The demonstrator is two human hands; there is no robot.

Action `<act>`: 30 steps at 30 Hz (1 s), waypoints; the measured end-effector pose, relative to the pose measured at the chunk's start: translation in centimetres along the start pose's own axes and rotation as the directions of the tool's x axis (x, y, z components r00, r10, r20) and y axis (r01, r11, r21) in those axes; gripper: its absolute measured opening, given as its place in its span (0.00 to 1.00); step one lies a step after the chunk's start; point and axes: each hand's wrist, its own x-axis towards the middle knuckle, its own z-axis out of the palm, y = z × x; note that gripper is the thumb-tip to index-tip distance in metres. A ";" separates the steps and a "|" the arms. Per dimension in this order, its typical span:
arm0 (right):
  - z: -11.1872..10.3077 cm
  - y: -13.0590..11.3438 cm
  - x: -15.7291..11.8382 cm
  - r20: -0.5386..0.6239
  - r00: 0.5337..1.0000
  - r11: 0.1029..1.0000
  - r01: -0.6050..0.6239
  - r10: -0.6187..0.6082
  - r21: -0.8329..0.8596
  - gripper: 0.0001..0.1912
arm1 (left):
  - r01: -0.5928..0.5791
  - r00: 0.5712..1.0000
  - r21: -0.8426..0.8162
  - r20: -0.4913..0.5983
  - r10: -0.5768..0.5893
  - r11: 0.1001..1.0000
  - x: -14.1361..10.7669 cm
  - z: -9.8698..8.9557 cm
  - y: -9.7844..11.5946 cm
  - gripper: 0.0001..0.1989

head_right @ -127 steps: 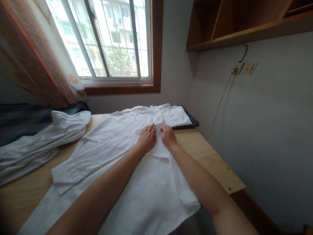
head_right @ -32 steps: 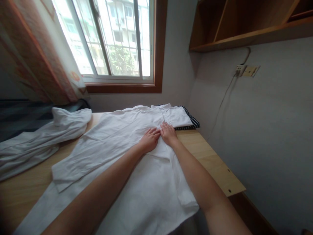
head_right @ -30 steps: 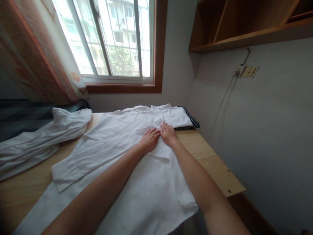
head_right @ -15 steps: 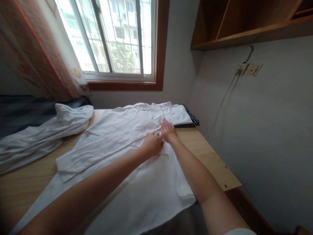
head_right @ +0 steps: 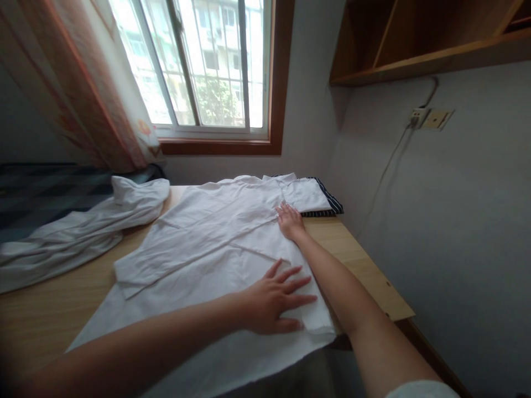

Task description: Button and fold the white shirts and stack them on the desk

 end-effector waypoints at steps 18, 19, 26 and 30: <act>-4.0 -4.2 0.2 0.021 0.994 0.986 0.110 -0.108 -0.126 0.21 | -0.208 0.978 0.167 0.020 0.208 0.964 -2.1 1.1 3.6 0.24; -4.5 -5.6 0.4 0.044 0.990 0.985 0.138 -0.134 -0.107 0.21 | -0.248 0.968 0.193 0.019 0.249 0.949 -2.1 1.2 3.7 0.23; -4.3 -16.5 -0.5 0.249 0.847 0.868 0.392 -0.471 0.305 0.27 | -0.602 0.799 0.163 0.122 0.589 0.782 -3.9 -1.0 6.5 0.11; -2.8 -19.7 -2.7 0.240 0.859 0.865 0.357 -0.452 0.352 0.28 | -0.264 0.948 0.362 -0.071 0.309 0.894 -7.8 -5.9 5.4 0.12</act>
